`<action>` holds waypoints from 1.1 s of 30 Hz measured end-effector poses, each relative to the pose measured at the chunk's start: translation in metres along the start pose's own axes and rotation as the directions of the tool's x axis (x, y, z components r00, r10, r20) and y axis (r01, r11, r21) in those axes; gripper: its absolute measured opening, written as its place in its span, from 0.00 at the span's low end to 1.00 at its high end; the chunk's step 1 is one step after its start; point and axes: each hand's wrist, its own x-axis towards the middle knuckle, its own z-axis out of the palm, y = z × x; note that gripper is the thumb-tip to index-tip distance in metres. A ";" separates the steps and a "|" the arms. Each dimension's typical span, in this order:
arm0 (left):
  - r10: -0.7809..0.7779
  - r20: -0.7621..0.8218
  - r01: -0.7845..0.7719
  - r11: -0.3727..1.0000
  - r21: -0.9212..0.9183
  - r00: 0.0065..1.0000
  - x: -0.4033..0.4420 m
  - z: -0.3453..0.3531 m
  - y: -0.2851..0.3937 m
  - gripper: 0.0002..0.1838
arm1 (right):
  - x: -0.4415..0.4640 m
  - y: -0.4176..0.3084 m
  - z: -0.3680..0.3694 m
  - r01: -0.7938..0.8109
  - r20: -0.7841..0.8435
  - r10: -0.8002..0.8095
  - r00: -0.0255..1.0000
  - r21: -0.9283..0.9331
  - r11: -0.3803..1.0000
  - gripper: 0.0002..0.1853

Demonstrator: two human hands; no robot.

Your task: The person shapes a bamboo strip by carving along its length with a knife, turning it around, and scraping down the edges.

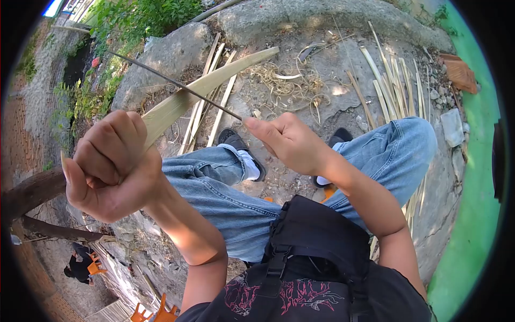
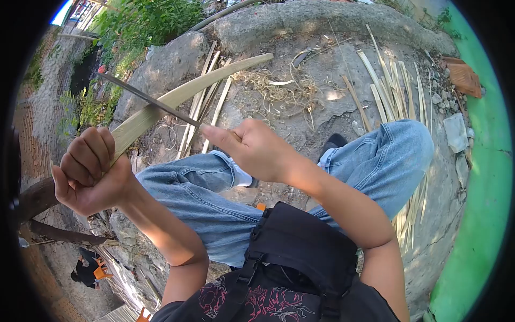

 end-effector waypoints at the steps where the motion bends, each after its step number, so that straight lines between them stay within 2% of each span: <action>1: -0.002 0.028 0.002 1.000 0.001 1.000 -0.001 -0.003 0.000 0.26 | 0.011 0.019 -0.008 -0.014 -0.033 0.014 0.999 0.013 1.000 0.36; 3: -0.003 0.078 0.001 1.000 0.026 0.997 -0.002 -0.004 0.001 0.26 | 0.039 0.072 -0.037 -0.171 -0.115 0.159 0.981 -0.098 0.980 0.36; 6: -0.003 0.154 -0.006 0.999 0.054 0.988 0.001 0.003 0.000 0.26 | 0.046 0.085 -0.068 -0.332 -0.216 0.299 0.930 -0.136 0.934 0.37; 9: -0.021 0.222 0.015 0.999 0.031 0.975 0.002 0.009 0.001 0.26 | 0.016 0.027 -0.055 -0.190 -0.048 0.185 0.982 -0.119 0.975 0.37; 12: -0.041 0.332 0.029 0.999 0.041 0.942 0.008 0.014 0.003 0.26 | -0.002 -0.006 -0.045 -0.054 0.028 0.058 0.998 -0.117 0.992 0.37; 15: -0.002 0.367 0.005 1.000 -0.006 0.930 0.008 0.012 0.003 0.26 | 0.038 0.048 -0.075 -0.271 -0.115 0.254 0.960 -0.169 0.948 0.39; 17: -0.008 0.378 0.014 1.000 -0.012 0.926 0.007 0.014 0.003 0.26 | 0.062 0.094 -0.097 -0.413 -0.320 0.332 0.887 -0.229 0.882 0.39; 19: 0.004 0.376 0.002 1.000 -0.014 0.926 0.009 0.015 0.001 0.26 | 0.055 0.082 -0.095 -0.377 -0.259 0.318 0.912 -0.223 0.899 0.39; 21: -0.007 0.238 0.001 1.000 0.023 0.971 0.009 0.010 0.002 0.26 | 0.029 0.059 -0.074 -0.339 -0.188 0.309 0.932 -0.156 0.928 0.39; 23: 0.000 0.073 0.000 1.000 -0.001 0.997 0.009 0.009 0.000 0.26 | 0.004 0.037 -0.036 -0.132 -0.082 0.130 0.988 -0.019 0.991 0.37; 26: -0.038 -0.075 0.038 0.999 -0.011 0.996 0.010 0.015 0.002 0.27 | -0.015 0.021 -0.001 -0.057 -0.037 0.063 0.997 0.135 0.989 0.37; 29: -0.049 -0.157 0.052 0.999 0.013 0.986 0.008 0.019 0.002 0.27 | -0.002 0.062 0.006 -0.071 -0.128 0.070 0.989 -0.004 0.997 0.37; 31: -0.029 -0.285 0.033 0.999 0.010 0.958 0.009 0.012 0.000 0.27 | 0.029 0.118 -0.004 -0.201 -0.298 0.201 0.933 0.032 0.979 0.39; 32: -0.014 -0.345 0.018 1.000 0.009 0.939 0.010 0.010 0.000 0.27 | 0.034 0.131 -0.010 -0.228 -0.329 0.222 0.918 0.021 0.973 0.38; 33: -0.016 -0.318 0.018 1.000 0.001 0.948 0.010 0.009 0.001 0.27 | 0.037 0.127 -0.013 -0.255 -0.360 0.244 0.901 0.016 0.967 0.37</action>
